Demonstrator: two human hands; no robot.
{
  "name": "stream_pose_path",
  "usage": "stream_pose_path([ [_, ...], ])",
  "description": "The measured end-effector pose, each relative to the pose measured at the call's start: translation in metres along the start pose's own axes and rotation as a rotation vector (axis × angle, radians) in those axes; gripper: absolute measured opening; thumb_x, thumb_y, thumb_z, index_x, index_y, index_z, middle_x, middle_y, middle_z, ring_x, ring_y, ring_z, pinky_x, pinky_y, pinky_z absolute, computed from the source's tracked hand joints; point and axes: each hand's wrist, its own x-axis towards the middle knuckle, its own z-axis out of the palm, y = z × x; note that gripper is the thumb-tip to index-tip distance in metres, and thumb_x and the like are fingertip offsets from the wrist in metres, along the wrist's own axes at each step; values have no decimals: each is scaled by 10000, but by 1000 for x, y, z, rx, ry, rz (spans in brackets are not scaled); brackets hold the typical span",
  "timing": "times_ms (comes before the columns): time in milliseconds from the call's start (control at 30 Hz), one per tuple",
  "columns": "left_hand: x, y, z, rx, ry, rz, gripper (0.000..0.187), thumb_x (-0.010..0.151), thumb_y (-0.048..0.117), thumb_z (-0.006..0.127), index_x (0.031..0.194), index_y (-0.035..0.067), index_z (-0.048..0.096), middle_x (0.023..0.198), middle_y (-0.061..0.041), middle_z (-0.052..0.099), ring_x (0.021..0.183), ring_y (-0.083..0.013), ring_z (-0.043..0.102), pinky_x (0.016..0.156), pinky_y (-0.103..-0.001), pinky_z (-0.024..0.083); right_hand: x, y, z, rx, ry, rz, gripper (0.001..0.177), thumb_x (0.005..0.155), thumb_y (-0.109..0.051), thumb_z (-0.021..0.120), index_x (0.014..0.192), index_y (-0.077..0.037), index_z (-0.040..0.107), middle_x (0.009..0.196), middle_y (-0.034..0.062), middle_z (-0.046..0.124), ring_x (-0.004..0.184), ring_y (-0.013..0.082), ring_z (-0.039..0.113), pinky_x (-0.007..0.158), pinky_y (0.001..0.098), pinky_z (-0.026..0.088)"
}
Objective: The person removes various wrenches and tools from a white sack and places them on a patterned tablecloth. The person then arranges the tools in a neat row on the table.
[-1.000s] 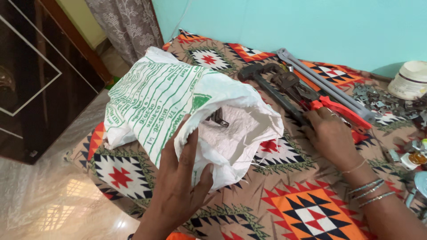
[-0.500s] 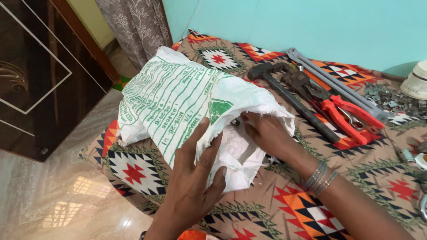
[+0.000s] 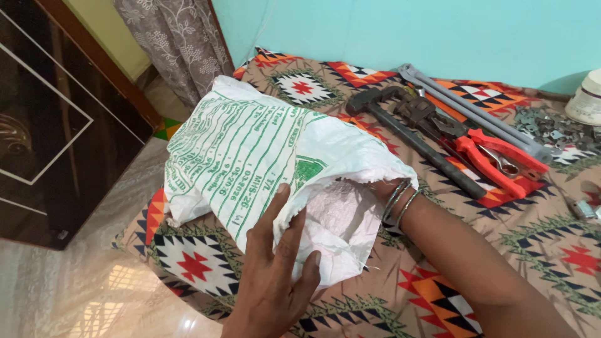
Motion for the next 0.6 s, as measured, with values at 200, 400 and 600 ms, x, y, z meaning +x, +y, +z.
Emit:
stream_pose_path([
  [200,-1,-1,-2,25,-8,6,657,820,78,758,1415,-31,503,1579,-289,355,1402,-461,453,1097,-515,417,-45,11,0,5,-25,-10,234,949,-257,683,1147,-146,737,1021,47,776,974,202,700,981,386,459],
  [400,-3,0,2,-50,8,11,629,879,65,721,1442,-38,459,1579,-315,351,1422,-479,464,1092,-488,480,-169,16,-26,1287,61,403,428,837,-118,634,1256,-28,632,1060,-18,760,884,111,679,734,309,517],
  [600,-3,4,12,-25,-11,-13,650,851,52,712,1446,-32,463,1545,-316,378,1375,-480,489,1042,-499,471,-310,61,-37,1135,91,688,653,806,53,703,1417,-101,530,1090,141,694,832,187,642,695,357,512],
])
